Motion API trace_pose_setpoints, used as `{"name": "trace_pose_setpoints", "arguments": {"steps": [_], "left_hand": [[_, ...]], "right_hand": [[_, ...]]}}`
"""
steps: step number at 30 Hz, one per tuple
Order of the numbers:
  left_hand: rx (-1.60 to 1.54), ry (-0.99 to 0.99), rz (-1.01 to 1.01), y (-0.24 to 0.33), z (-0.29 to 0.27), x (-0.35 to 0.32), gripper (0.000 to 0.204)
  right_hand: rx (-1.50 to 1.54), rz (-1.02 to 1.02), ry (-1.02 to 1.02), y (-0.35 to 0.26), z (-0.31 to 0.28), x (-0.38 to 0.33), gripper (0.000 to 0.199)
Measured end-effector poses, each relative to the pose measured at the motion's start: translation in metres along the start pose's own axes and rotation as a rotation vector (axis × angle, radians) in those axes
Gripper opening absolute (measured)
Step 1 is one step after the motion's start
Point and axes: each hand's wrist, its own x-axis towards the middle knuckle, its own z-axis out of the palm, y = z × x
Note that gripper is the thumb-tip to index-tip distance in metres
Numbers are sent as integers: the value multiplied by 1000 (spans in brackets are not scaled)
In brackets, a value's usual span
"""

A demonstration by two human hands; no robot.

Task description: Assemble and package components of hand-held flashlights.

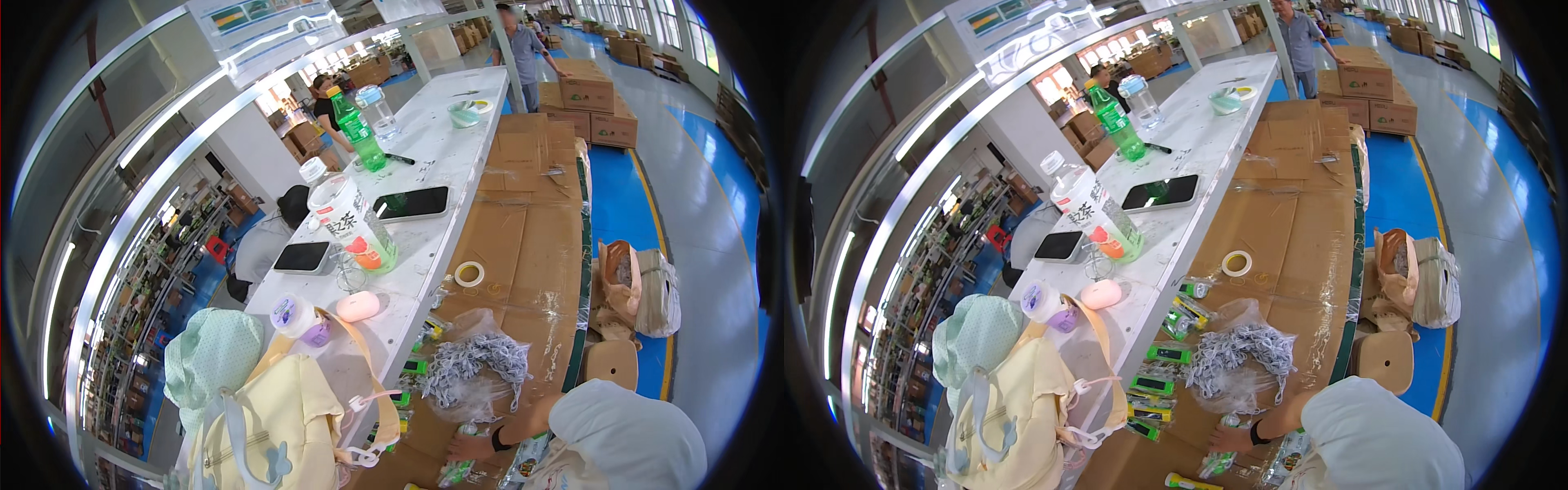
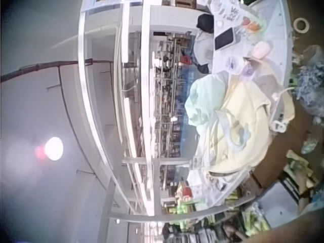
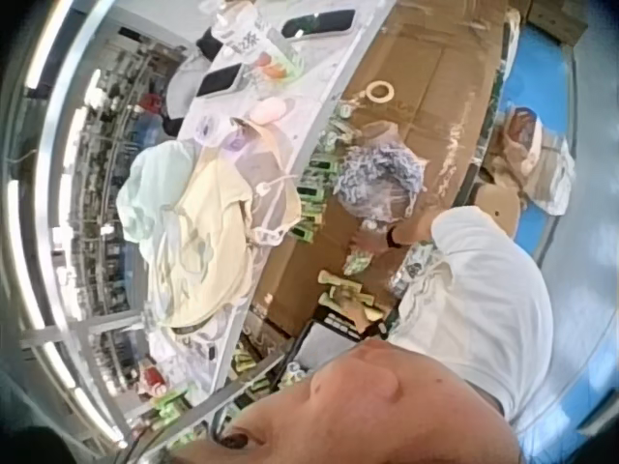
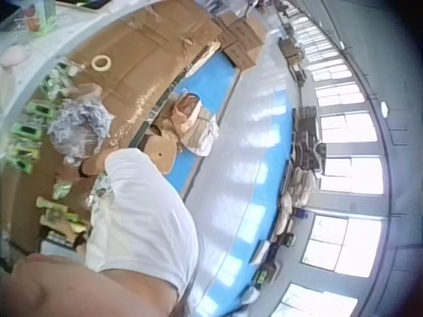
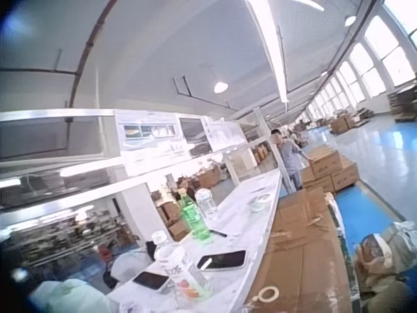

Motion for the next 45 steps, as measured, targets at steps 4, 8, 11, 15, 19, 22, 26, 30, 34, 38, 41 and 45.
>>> {"name": "trace_pose_setpoints", "arguments": {"steps": [4, 8, 11, 15, 19, 22, 26, 30, 34, 38, 41, 45], "left_hand": [[93, 38, -43, -1, -16, -6, 58], [188, 84, -98, -3, -33, -13, 59], [248, 93, -107, 9, -48, -15, 60], [311, 94, -183, 28, -48, -33, 61], [242, -74, -379, 25, -47, -100, 89], [229, -88, -410, 25, -47, -93, 94], [221, -62, -486, 30, -41, -94, 93], [273, -52, -491, 49, -41, -88, 82], [120, 108, -241, 74, -34, -94, 59], [-84, -143, -106, 101, -3, -125, 60], [-84, -409, 16, 131, 10, -138, 70], [76, -419, 116, 127, 28, -151, 79]], "right_hand": [[163, 311, -176, 16, -14, 44, 96], [119, 470, -180, 22, -22, 81, 95], [435, 569, 322, 37, 26, 111, 73], [256, 447, 398, 40, 30, 104, 59], [119, -88, 165, 10, -83, 23, 62], [377, -260, -58, -10, -79, -54, 74], [530, -206, -318, -6, -54, -149, 79], [441, -1, -261, -5, -37, -181, 81], [341, 175, -206, -20, -47, -181, 76], [311, 168, -196, -17, -50, -172, 68], [271, 231, -172, -15, -35, -163, 55], [280, 248, -87, -17, -34, -156, 48]]}}
